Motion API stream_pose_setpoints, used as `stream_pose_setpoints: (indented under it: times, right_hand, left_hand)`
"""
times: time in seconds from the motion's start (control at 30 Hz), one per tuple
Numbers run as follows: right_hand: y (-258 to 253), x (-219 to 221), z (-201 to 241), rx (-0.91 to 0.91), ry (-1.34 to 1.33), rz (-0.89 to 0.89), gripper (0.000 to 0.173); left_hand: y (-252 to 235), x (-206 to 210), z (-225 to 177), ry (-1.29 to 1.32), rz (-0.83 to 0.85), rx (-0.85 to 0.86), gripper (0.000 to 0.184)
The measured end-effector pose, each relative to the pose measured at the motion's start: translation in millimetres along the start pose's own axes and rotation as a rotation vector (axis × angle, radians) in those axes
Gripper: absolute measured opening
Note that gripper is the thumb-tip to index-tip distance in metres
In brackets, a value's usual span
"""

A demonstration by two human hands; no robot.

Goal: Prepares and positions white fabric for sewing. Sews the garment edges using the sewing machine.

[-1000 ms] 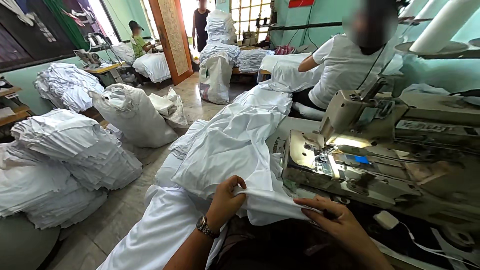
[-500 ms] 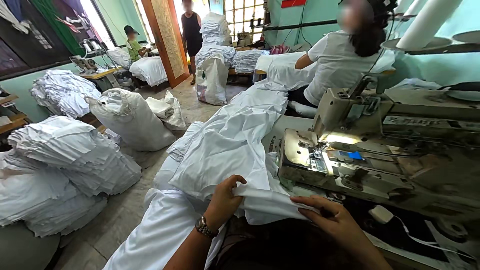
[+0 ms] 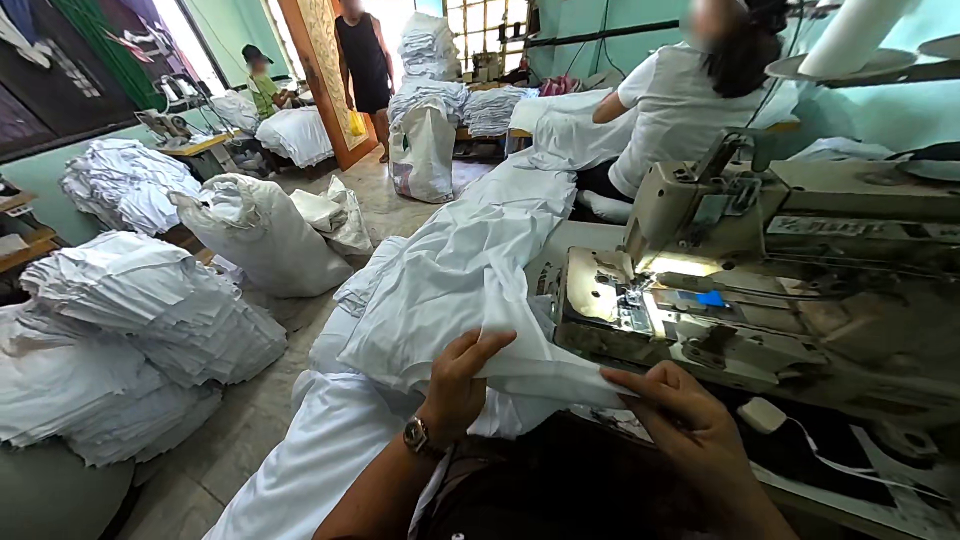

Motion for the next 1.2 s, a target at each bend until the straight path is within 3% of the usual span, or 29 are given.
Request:
stream_pose_setpoints:
  times: [0.13, 0.27, 0.37, 0.5, 0.73, 0.93, 1.1, 1.2]
  right_hand:
    - [10, 16, -33, 0.117, -0.035, 0.054, 0.033]
    - [12, 21, -42, 0.175, -0.224, 0.124, 0.034]
    - [11, 20, -37, 0.157, -0.15, 0.159, 0.03]
    - [12, 17, -32, 0.137, -0.068, 0.176, 0.021]
    - [17, 15, -36, 0.148, -0.077, 0.17, 0.02]
    - [12, 14, -34, 0.153, -0.216, 0.184, 0.024]
    - [13, 16, -39, 0.172, -0.07, 0.203, 0.035]
    - [15, 17, -44, 0.208, -0.043, 0.211, 0.025]
  left_hand:
    - [19, 37, 63, -0.031, 0.313, -0.312, 0.049]
    - [28, 26, 78, 0.293, 0.2, -0.451, 0.043]
    - [27, 18, 71, 0.496, 0.171, -0.425, 0.031]
    - [29, 17, 65, 0.505, 0.209, -0.392, 0.019]
    - [37, 17, 62, 0.402, 0.258, -0.408, 0.025]
    - [35, 19, 64, 0.575, 0.244, -0.426, 0.027]
    - [34, 20, 64, 0.553, 0.25, -0.433, 0.026]
    - [34, 20, 64, 0.529, 0.267, -0.434, 0.025]
Point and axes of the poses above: each hand's wrist, its own y-axis away from the middle knuckle, its own x-axis out of the palm, z = x × y, the point moved 9 cm from there along -y, towards the middle knuckle, and after that the axes turned 8 degrees about z, right-handed, at the moved point
